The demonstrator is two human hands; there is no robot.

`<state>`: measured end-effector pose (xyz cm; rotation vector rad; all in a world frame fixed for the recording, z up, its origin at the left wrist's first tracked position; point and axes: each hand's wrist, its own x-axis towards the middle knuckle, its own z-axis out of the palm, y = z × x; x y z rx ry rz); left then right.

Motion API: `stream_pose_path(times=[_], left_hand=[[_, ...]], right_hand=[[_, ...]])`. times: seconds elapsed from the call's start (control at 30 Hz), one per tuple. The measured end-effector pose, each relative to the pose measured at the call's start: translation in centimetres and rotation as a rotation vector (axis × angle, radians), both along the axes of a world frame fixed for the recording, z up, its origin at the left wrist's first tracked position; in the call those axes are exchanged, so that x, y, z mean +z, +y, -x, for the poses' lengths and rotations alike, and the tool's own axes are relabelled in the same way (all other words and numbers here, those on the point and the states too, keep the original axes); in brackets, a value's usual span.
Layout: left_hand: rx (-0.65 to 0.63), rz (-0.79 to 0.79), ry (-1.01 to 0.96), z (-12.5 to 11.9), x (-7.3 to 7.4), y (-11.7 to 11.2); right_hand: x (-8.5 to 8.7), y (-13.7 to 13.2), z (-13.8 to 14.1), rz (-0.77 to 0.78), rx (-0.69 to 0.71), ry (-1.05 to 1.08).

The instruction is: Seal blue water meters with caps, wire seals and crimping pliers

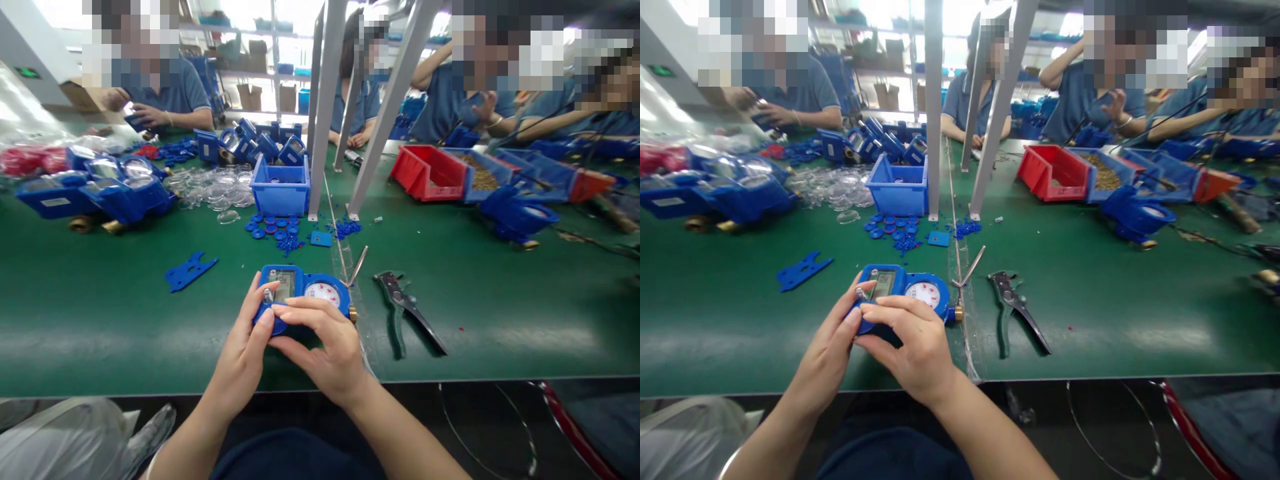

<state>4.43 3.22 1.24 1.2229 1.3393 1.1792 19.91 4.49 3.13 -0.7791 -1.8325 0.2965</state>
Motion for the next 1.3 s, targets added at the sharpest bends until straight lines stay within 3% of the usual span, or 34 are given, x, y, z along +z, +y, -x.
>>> stream_pose_path(times=[0.13, 0.2, 0.27, 0.33, 0.5, 0.63, 0.8, 0.9, 1.0, 1.13, 1.3], left_hand=[[-0.044, 0.04, -0.032, 0.0, 0.1, 0.0], [-0.079, 0.026, -0.001, 0.6, -0.2, 0.0], [-0.138, 0.004, 0.073, 1.4, -0.7, 0.3], [-0.213, 0.002, 0.158, 2.2, -1.0, 0.9], [-0.288, -0.057, 0.299, 3.0, -0.2, 2.4], [-0.3, -0.139, 0.242, 2.2, -0.4, 2.7], [-0.141, -0.206, 0.17, 0.5, -1.5, 1.7], [-0.038, -0.209, 0.194, -0.4, -1.6, 1.3], [-0.011, -0.206, 0.192, -0.7, -1.5, 1.2], [-0.079, -0.205, 0.159, -0.3, -1.5, 1.4], [-0.165, -0.196, 0.127, 0.2, -1.3, 1.3]], right_hand=[[2.0, 3.3, -5.1, 0.124, -0.099, -0.073], [2.1, 5.9, -8.3, 0.18, -0.24, -0.393], [1.4, 8.5, -10.8, 0.29, -0.263, -0.921], [0.2, 10.4, -12.0, 0.337, -0.179, -1.157], [-2.3, 12.1, -11.1, 0.32, -0.056, -1.356], [-1.8, 12.7, -10.8, 0.31, -0.115, -1.362], [2.6, 10.9, -9.7, 0.307, -0.289, -1.095], [5.5, 7.8, -7.4, 0.421, -0.142, -0.795], [7.0, 4.9, -4.9, 0.502, 0.104, -0.68], [6.8, 3.8, -3.2, 0.42, 0.307, -0.653], [6.6, 4.5, -2.8, 0.331, 0.346, -0.701]])
